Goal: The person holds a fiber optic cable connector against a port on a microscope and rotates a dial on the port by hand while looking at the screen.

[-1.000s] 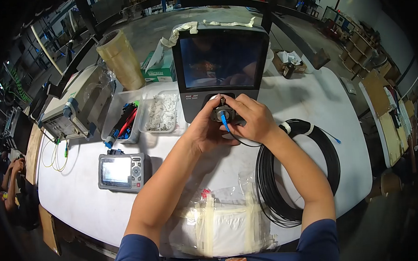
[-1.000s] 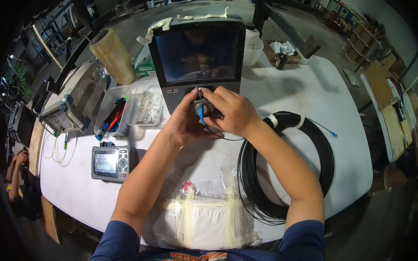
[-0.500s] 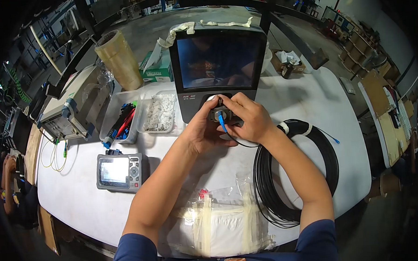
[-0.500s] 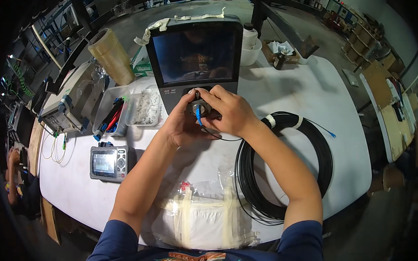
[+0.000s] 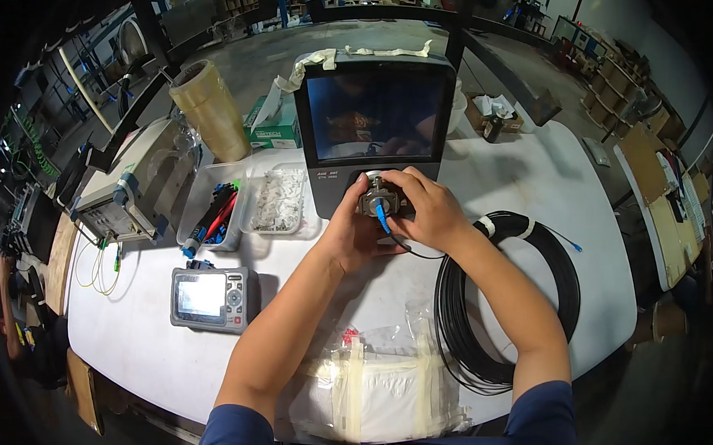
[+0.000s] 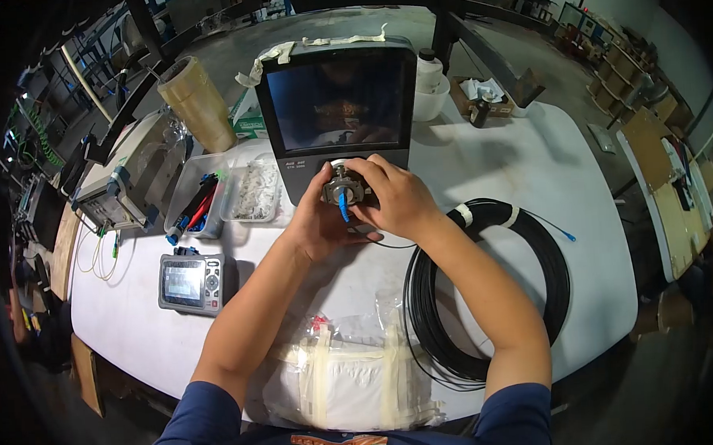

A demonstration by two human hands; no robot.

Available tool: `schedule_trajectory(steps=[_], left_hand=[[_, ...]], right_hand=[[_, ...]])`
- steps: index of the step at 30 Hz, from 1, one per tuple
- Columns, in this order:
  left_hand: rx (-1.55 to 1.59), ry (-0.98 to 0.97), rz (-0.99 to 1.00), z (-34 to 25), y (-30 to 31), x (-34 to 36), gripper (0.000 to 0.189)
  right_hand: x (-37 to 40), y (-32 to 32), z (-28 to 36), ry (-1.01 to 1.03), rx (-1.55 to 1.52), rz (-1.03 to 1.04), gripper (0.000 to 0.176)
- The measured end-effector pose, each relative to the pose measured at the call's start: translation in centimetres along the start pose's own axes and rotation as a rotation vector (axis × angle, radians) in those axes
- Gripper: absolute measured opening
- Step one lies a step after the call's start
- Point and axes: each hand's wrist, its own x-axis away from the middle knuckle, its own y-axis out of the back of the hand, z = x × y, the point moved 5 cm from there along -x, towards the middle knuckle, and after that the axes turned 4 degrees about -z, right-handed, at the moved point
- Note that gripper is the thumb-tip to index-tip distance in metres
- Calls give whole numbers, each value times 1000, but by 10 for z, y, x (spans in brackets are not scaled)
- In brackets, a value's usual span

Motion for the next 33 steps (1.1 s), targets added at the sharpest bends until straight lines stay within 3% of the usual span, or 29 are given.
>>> schedule_trajectory(steps=[14, 20, 26, 28, 31, 33], left_hand=[[18, -23, 60, 3, 5, -4, 81], [-12, -7, 128, 6, 9, -6, 84], [28, -24, 97, 5, 8, -4, 82], [49, -12, 124, 7, 11, -7, 78], [56, -4, 135, 9, 14, -10, 77], [57, -2, 132, 9, 15, -12, 78]], right_hand=[[4, -3, -8, -62, -81, 2, 62], [5, 0, -9, -60, -147, 44, 68], [6, 4, -10, -95, -174, -6, 54], [8, 5, -17, -274, -241, 48, 39], [3, 6, -13, -179, -120, -13, 26], [1, 6, -12, -155, -120, 3, 28]])
